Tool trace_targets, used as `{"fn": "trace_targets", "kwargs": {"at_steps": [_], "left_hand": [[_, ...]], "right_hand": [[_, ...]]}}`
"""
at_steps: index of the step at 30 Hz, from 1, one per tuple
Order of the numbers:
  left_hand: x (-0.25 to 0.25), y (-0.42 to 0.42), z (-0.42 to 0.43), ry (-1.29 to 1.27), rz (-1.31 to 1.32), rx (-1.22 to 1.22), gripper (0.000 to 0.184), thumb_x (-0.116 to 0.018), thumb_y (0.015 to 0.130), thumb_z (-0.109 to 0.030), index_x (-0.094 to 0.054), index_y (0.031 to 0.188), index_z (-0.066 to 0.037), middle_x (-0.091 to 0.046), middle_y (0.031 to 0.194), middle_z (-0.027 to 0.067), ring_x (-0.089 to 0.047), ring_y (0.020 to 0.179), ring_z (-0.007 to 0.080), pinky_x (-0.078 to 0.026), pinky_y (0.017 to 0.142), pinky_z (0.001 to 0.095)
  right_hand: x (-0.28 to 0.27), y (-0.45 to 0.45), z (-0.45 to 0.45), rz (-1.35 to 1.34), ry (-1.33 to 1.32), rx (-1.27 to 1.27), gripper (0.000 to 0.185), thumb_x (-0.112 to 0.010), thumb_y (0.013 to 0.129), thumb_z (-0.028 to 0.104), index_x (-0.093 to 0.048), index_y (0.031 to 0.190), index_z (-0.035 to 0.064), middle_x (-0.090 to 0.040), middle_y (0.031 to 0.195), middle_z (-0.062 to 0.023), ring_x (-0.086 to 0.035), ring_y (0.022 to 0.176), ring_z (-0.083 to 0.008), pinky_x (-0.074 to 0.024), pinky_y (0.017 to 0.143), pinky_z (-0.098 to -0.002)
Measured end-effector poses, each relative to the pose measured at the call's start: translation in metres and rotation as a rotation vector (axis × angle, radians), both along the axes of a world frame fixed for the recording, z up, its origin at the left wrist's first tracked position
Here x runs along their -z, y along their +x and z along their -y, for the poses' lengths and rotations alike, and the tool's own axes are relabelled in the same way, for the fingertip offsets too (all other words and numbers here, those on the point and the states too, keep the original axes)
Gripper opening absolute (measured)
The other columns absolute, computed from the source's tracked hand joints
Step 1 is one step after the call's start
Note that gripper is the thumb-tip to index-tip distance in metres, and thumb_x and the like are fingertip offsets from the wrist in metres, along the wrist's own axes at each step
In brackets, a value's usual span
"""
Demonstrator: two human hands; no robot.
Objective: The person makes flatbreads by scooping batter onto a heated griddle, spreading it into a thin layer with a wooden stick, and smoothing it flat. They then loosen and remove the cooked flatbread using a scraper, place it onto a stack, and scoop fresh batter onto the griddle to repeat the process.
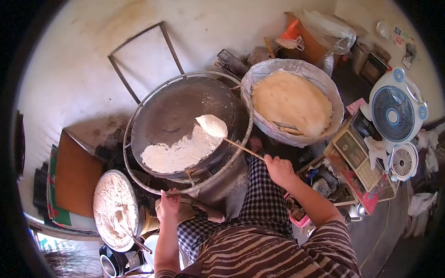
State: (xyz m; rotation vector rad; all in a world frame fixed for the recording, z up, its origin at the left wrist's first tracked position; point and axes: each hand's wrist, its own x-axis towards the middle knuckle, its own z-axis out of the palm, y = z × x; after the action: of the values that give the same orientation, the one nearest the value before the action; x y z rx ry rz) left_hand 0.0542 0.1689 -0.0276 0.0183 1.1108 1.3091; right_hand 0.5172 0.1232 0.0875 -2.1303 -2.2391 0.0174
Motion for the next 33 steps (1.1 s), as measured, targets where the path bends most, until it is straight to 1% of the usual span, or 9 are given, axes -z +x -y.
{"fn": "trace_targets", "kwargs": {"at_steps": [3, 7, 10, 13, 16, 22, 25, 27, 33], "left_hand": [[0.013, 0.012, -0.005, -0.02, -0.069, -0.123, 0.036, -0.05, 0.095, -0.045, -0.052, 0.105, -0.011, -0.061, 0.108, 0.007, -0.059, 0.099, 0.0246, -0.048, 0.082, 0.0375], [0.017, -0.001, -0.016, -0.032, -0.191, -0.177, 0.034, -0.049, 0.096, -0.044, -0.052, 0.105, -0.011, -0.061, 0.1, 0.0055, -0.06, 0.095, 0.0235, -0.049, 0.081, 0.0386], [0.009, -0.021, -0.02, -0.035, -0.223, -0.147, 0.034, -0.049, 0.096, -0.042, -0.052, 0.103, -0.01, -0.06, 0.094, 0.0049, -0.06, 0.092, 0.0232, -0.05, 0.077, 0.0391], [0.019, -0.055, -0.033, 0.02, -0.245, -0.053, 0.035, -0.047, 0.097, -0.041, -0.052, 0.102, -0.007, -0.06, 0.092, 0.0067, -0.06, 0.087, 0.0238, -0.051, 0.075, 0.0389], [0.018, -0.065, -0.048, -0.045, -0.176, -0.172, 0.04, -0.047, 0.097, -0.042, -0.051, 0.109, -0.004, -0.06, 0.102, 0.0099, -0.06, 0.095, 0.0261, -0.051, 0.08, 0.0401], [0.026, -0.044, -0.017, 0.024, 0.026, -0.061, 0.055, -0.048, 0.094, -0.05, -0.048, 0.119, -0.001, -0.053, 0.123, 0.0144, -0.058, 0.1, 0.0296, -0.048, 0.091, 0.042], [-0.004, 0.001, 0.004, -0.032, -0.014, -0.018, 0.052, -0.048, 0.094, -0.049, -0.049, 0.116, -0.002, -0.056, 0.119, 0.0149, -0.058, 0.097, 0.0294, -0.049, 0.09, 0.0423], [-0.005, 0.016, 0.008, -0.023, -0.024, -0.033, 0.042, -0.045, 0.097, -0.043, -0.049, 0.116, -0.006, -0.06, 0.111, 0.0129, -0.057, 0.098, 0.0275, -0.048, 0.088, 0.0427], [0.026, -0.011, -0.004, 0.037, -0.219, -0.097, 0.028, -0.041, 0.099, -0.033, -0.051, 0.114, -0.011, -0.063, 0.103, 0.0089, -0.059, 0.087, 0.0221, -0.05, 0.076, 0.0393]], "right_hand": [[-0.019, -0.028, -0.021, -0.397, -0.188, 0.058, 0.013, -0.049, 0.087, 0.014, -0.047, 0.092, 0.0024, -0.062, 0.071, -0.022, -0.064, 0.061, -0.0361, -0.051, 0.054, -0.0472], [0.025, -0.049, -0.006, -0.144, 0.057, -0.183, 0.015, -0.048, 0.089, 0.015, -0.047, 0.096, 0.0023, -0.063, 0.07, -0.0196, -0.065, 0.062, -0.0361, -0.0508, 0.052, -0.0465], [0.02, -0.026, -0.001, -0.014, -0.02, 0.047, 0.014, -0.047, 0.089, 0.016, -0.047, 0.095, 0.0032, -0.063, 0.069, -0.0172, -0.066, 0.063, -0.0353, -0.0513, 0.052, -0.0458], [-0.012, -0.024, -0.032, -0.405, -0.234, 0.064, 0.02, -0.042, 0.091, 0.018, -0.048, 0.099, 0.0012, -0.064, 0.076, -0.0221, -0.065, 0.071, -0.0392, -0.0519, 0.06, -0.0495], [0.02, -0.074, -0.042, -0.608, -0.069, 0.123, 0.02, -0.039, 0.092, 0.017, -0.047, 0.101, 0.0014, -0.064, 0.078, -0.0233, -0.065, 0.073, -0.0412, -0.0504, 0.062, -0.0527], [0.034, -0.039, 0.013, -0.239, -0.056, -0.142, 0.02, -0.046, 0.087, 0.014, -0.043, 0.104, 0.0033, -0.063, 0.075, -0.0209, -0.065, 0.069, -0.0384, -0.0514, 0.059, -0.0489], [-0.001, -0.005, -0.004, -0.134, -0.017, 0.026, 0.016, -0.047, 0.086, 0.014, -0.047, 0.098, 0.0039, -0.063, 0.075, -0.0199, -0.065, 0.071, -0.0369, -0.0511, 0.06, -0.0484], [-0.023, -0.021, -0.024, -0.379, -0.233, 0.094, 0.015, -0.047, 0.087, 0.016, -0.049, 0.097, 0.0045, -0.063, 0.073, -0.0195, -0.065, 0.07, -0.0373, -0.0502, 0.061, -0.05], [0.03, -0.053, -0.005, -0.176, 0.031, -0.248, 0.015, -0.046, 0.089, 0.016, -0.045, 0.098, 0.0044, -0.062, 0.073, -0.019, -0.064, 0.062, -0.037, -0.0499, 0.053, -0.0483]]}}
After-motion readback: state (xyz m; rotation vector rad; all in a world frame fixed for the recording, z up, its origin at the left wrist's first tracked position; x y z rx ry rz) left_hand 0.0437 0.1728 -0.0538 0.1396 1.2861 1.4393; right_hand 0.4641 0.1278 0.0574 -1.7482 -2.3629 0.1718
